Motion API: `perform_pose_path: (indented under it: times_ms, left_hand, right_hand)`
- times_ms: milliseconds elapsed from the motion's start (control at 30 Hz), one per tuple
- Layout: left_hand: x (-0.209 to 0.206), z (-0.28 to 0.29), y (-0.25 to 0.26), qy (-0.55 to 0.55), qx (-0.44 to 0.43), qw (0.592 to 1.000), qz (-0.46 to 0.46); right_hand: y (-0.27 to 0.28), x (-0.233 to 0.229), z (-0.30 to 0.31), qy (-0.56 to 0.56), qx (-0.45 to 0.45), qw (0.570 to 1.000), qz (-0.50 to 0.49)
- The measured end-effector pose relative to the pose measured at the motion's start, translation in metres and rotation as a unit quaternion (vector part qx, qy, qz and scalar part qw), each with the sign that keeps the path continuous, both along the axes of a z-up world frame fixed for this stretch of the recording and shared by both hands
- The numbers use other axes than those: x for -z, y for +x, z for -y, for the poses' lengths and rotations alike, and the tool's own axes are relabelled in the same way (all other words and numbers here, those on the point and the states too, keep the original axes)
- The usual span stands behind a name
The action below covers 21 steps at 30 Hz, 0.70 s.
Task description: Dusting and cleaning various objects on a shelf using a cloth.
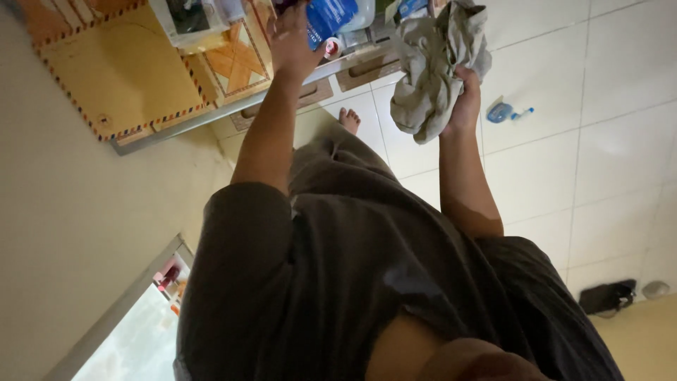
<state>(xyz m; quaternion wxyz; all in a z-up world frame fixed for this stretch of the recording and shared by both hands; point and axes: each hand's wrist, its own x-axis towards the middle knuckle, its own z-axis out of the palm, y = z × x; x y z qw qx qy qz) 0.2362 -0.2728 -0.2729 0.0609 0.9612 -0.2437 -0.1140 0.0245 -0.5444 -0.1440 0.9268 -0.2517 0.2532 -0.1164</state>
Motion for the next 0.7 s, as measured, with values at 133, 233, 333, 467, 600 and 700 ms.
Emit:
perform_pose_path:
  times_ms: [133, 233, 333, 467, 600, 700]
  left_hand:
    - [-0.006, -0.015, -0.012, -0.317, -0.115, 0.941, -0.041]
    - [0.007, -0.023, -0.024, -0.595, -0.162, 0.76, -0.204]
    - [-0.041, -0.014, -0.057, -0.722, -0.193, 0.564, -0.351]
    - [-0.091, 0.012, -0.086, -0.669, -0.225, 0.601, -0.374]
    - [0.05, 0.001, -0.087, -0.744, -0.268, 0.43, -0.436]
    - [-0.016, -0.024, -0.097, -0.759, -0.289, 0.359, -0.461]
  right_hand:
    - [0.003, 0.001, 0.009, -0.003, -0.006, 1.0, 0.006]
    - [0.021, -0.025, 0.008, -0.007, -0.022, 0.999, 0.041]
    - [0.031, -0.004, 0.013, -0.04, -0.046, 0.993, 0.097]
    - [0.068, -0.026, -0.052, -0.386, -0.074, 0.916, -0.084]
    - [0.076, -0.098, -0.122, -0.751, 0.001, 0.629, 0.2]
    - [0.077, -0.047, -0.116, -0.686, 0.041, 0.697, 0.205]
